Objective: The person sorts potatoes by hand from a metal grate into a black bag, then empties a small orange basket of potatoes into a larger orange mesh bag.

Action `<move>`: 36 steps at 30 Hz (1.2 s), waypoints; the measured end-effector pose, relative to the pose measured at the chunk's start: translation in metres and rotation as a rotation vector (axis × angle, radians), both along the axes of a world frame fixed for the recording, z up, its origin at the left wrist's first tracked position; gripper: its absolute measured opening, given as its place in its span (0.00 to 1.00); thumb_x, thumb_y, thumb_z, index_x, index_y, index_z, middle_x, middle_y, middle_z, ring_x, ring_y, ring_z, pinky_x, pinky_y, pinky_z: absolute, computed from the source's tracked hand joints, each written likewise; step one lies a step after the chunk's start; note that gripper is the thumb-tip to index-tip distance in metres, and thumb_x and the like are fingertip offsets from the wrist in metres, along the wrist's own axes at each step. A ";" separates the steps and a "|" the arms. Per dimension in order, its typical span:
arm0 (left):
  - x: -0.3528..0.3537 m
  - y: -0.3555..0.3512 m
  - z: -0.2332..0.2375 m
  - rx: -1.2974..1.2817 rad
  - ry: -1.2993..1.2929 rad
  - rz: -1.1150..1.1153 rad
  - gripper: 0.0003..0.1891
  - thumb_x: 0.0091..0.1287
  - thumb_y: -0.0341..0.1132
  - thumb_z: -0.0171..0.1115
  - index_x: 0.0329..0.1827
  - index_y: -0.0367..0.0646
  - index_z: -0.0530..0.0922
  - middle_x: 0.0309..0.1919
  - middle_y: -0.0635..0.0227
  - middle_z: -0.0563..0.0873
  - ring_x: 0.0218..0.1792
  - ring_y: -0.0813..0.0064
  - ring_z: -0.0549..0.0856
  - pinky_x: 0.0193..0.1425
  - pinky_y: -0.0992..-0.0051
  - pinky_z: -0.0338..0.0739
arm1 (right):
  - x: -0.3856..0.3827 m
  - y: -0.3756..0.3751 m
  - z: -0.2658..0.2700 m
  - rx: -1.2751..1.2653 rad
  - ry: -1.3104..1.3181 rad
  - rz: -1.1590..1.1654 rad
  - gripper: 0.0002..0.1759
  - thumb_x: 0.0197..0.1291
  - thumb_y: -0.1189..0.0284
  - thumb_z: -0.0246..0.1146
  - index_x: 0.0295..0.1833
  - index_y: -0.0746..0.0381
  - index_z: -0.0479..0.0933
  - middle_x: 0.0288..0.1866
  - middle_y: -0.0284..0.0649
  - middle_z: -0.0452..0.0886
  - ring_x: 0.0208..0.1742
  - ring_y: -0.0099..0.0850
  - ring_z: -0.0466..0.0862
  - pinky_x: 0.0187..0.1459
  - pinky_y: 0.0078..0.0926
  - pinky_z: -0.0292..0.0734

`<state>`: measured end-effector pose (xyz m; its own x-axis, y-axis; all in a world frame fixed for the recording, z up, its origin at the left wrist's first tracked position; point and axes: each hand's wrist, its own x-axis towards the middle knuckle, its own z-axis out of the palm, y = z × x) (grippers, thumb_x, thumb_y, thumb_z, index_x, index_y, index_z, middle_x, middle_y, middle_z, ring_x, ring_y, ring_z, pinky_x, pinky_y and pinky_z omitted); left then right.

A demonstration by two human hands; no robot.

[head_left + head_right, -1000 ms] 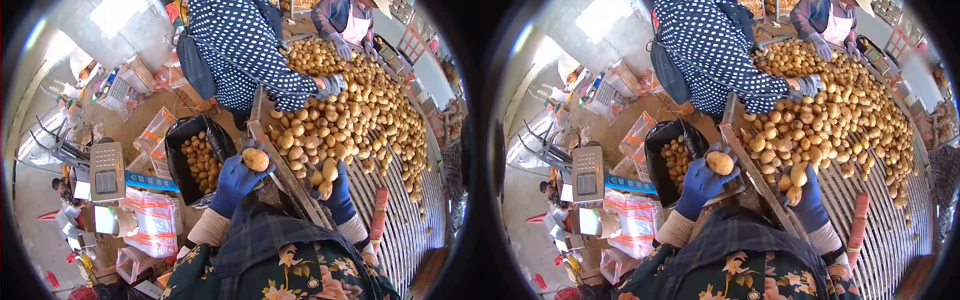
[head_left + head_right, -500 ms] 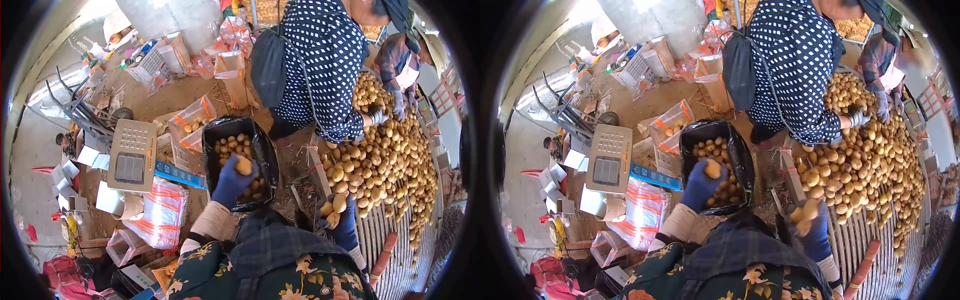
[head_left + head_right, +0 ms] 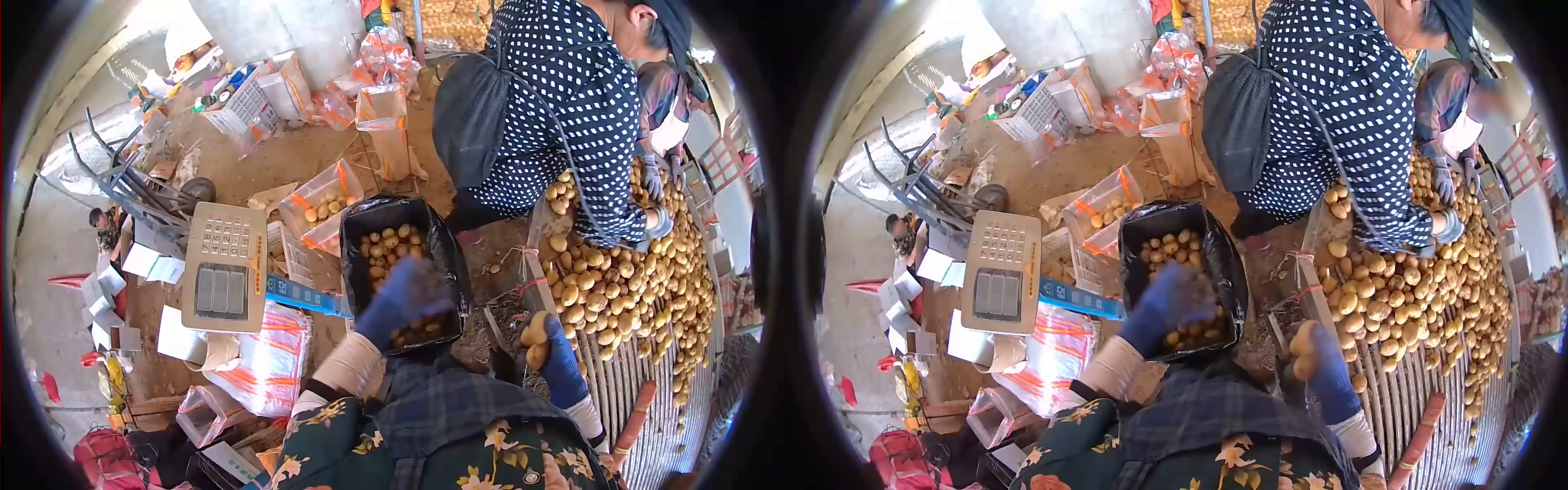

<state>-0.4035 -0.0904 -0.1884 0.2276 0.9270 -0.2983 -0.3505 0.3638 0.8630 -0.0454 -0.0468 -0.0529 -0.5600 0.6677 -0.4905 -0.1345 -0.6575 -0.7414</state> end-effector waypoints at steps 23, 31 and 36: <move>-0.002 -0.079 0.004 0.133 0.353 0.440 0.29 0.57 0.30 0.75 0.61 0.40 0.72 0.53 0.58 0.84 0.53 0.66 0.85 0.57 0.62 0.83 | 0.075 -0.052 -0.058 1.481 -1.537 0.282 0.37 0.56 0.67 0.62 0.73 0.60 0.62 0.64 0.58 0.70 0.63 0.58 0.71 0.62 0.56 0.68; -0.030 -0.049 -0.029 -0.488 0.393 0.250 0.23 0.69 0.50 0.61 0.60 0.44 0.79 0.56 0.65 0.84 0.53 0.67 0.83 0.60 0.66 0.74 | 0.071 -0.050 -0.047 1.455 -1.500 0.282 0.38 0.54 0.68 0.64 0.73 0.60 0.62 0.64 0.57 0.69 0.63 0.58 0.71 0.62 0.55 0.69; -0.019 -0.042 -0.027 -0.510 0.168 0.333 0.20 0.70 0.48 0.60 0.58 0.45 0.80 0.50 0.67 0.85 0.50 0.73 0.83 0.52 0.70 0.77 | 0.070 -0.052 -0.046 1.382 -1.494 0.269 0.36 0.58 0.65 0.62 0.73 0.56 0.63 0.65 0.58 0.69 0.65 0.57 0.70 0.62 0.55 0.69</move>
<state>-0.4224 -0.1327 -0.2153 -0.1372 0.6721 -0.7276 -0.3905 0.6384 0.6633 0.0243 -0.0985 -0.0985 -0.4153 0.9055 0.0869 0.9031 0.4219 -0.0797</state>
